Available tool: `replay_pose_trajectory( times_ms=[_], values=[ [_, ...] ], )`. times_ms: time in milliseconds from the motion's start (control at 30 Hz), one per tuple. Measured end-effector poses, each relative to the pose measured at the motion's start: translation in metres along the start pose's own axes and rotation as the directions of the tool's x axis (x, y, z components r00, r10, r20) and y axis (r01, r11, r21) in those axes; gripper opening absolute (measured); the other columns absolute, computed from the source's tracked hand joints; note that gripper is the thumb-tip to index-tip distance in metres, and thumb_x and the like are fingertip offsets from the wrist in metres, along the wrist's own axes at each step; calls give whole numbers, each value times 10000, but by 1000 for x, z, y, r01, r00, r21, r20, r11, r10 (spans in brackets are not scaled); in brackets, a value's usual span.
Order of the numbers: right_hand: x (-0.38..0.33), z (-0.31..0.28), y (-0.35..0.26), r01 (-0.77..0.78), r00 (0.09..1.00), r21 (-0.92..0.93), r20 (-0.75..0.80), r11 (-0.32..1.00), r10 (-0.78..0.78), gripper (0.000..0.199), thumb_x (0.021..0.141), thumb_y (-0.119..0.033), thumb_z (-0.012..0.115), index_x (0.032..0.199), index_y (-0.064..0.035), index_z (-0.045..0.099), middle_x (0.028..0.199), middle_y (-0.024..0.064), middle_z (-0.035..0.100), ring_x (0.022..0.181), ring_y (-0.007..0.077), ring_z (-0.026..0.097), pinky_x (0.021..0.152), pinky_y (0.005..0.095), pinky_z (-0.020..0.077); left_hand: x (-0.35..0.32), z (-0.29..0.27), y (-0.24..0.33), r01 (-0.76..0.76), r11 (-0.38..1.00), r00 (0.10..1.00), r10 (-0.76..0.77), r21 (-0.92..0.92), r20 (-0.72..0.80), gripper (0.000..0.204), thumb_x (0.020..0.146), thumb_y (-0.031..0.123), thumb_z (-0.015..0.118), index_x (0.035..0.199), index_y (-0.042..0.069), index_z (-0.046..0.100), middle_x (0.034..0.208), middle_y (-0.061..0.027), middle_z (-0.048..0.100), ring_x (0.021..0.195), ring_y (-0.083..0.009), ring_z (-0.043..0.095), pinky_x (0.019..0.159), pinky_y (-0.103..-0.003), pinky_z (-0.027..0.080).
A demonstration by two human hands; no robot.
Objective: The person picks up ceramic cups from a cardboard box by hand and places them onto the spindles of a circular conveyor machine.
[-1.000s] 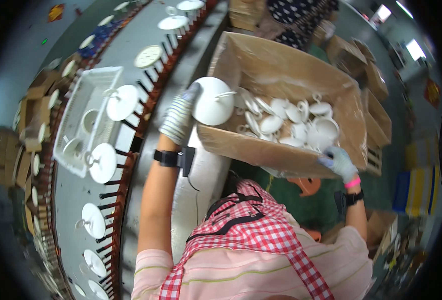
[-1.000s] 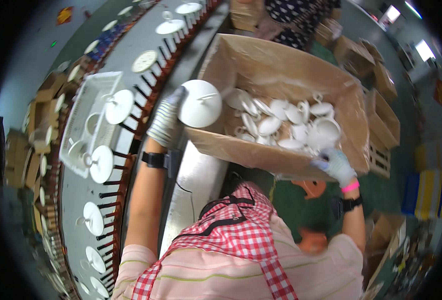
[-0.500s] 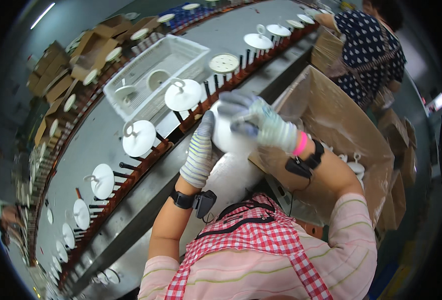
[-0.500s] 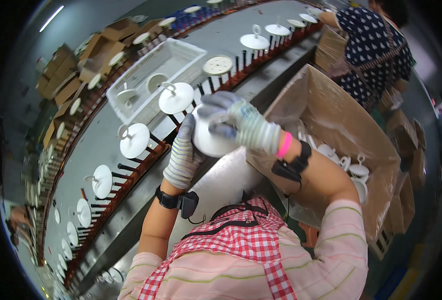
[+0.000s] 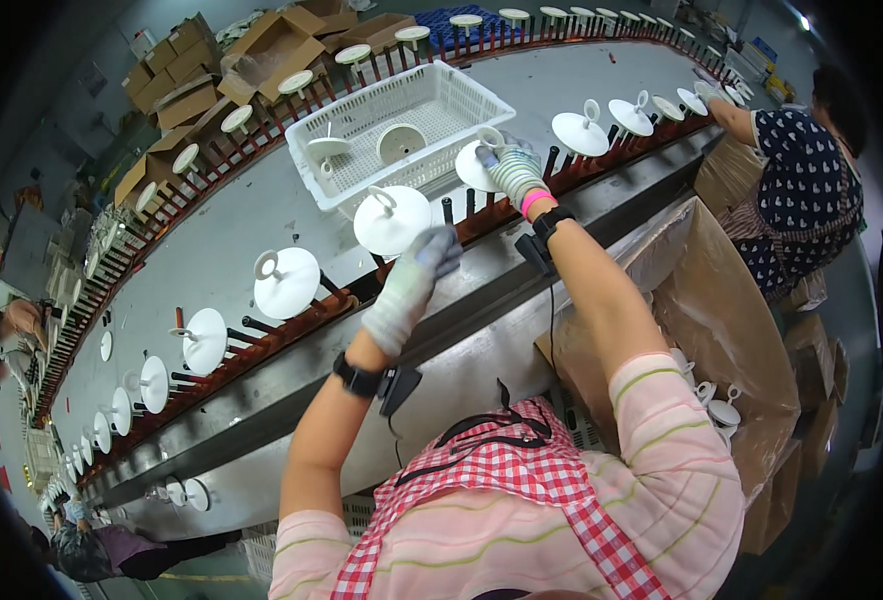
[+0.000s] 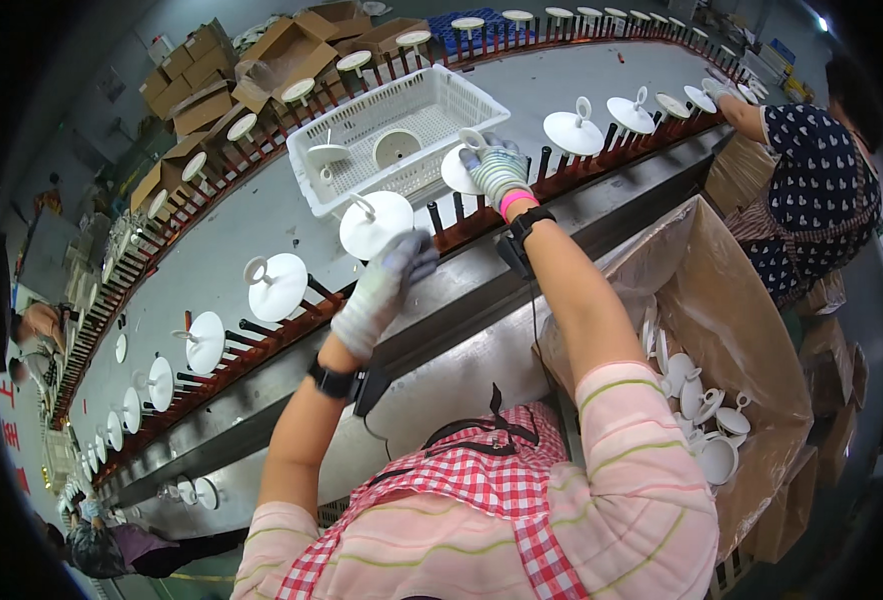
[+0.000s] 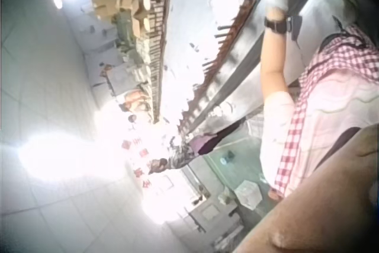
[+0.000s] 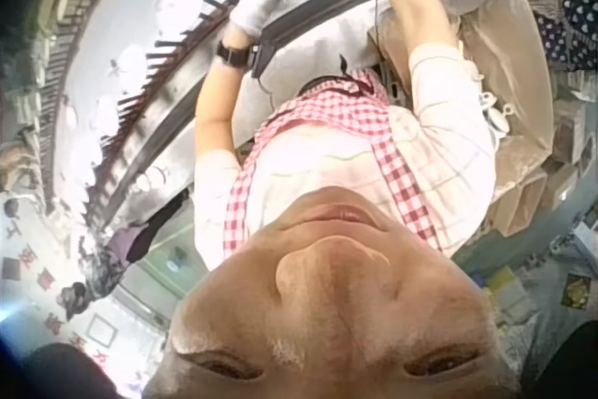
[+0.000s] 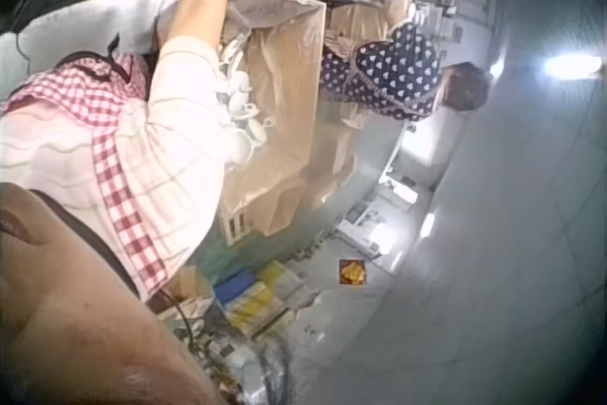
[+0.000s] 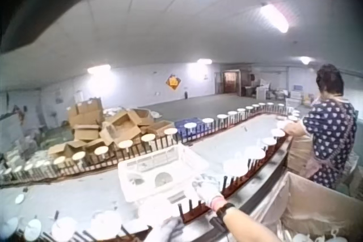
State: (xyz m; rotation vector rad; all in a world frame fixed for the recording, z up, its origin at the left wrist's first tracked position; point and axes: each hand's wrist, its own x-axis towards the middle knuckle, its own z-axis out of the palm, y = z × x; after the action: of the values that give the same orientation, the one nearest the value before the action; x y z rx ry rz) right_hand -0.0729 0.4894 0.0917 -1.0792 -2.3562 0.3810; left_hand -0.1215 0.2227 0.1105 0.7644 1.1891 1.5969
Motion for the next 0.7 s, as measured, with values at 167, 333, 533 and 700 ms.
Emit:
replay_pose_trajectory(
  times_ms=[167, 333, 533, 700],
  values=[
    [-2, 11, -6, 235, 969, -26, 92, 972, -231, 504, 838, -397, 486, 1246, -103, 484, 1239, 180, 510, 1149, 345, 468, 992, 442, 350, 114, -5, 9, -119, 717, 862, 418, 686, -287, 476, 899, 409, 414, 1176, 44, 542, 1128, -228, 570, 1088, -372, 520, 954, -392, 389],
    [-4, 48, -16, 214, 968, 308, 63, 927, -245, 373, 875, -249, 429, 1204, -99, 519, 1219, 177, 529, 1152, 355, 476, 983, 430, 371, 201, -71, -22, 58, 625, 922, 266, 778, -283, 533, 871, 428, 428, 1209, 28, 521, 1187, -262, 539, 1125, -398, 500, 953, -429, 396],
    [1, 37, -79, -30, 907, -7, 421, 1000, 30, 394, 790, -308, 596, 1075, -39, 627, 1081, 213, 609, 1011, 355, 585, 871, 404, 467, 181, -83, -11, 64, 346, 979, 162, 936, -127, 323, 782, 281, 598, 1032, 83, 652, 1050, -166, 636, 913, -313, 606, 798, -367, 469],
    [-6, 46, -113, 62, 884, 52, 462, 997, -79, 367, 783, -311, 591, 999, -23, 661, 1031, 247, 613, 987, 355, 601, 849, 397, 480, 152, -123, -4, 39, 116, 978, 200, 993, -62, 338, 774, 309, 587, 998, 69, 662, 1006, -192, 638, 929, -332, 609, 797, -388, 474]
  ],
)
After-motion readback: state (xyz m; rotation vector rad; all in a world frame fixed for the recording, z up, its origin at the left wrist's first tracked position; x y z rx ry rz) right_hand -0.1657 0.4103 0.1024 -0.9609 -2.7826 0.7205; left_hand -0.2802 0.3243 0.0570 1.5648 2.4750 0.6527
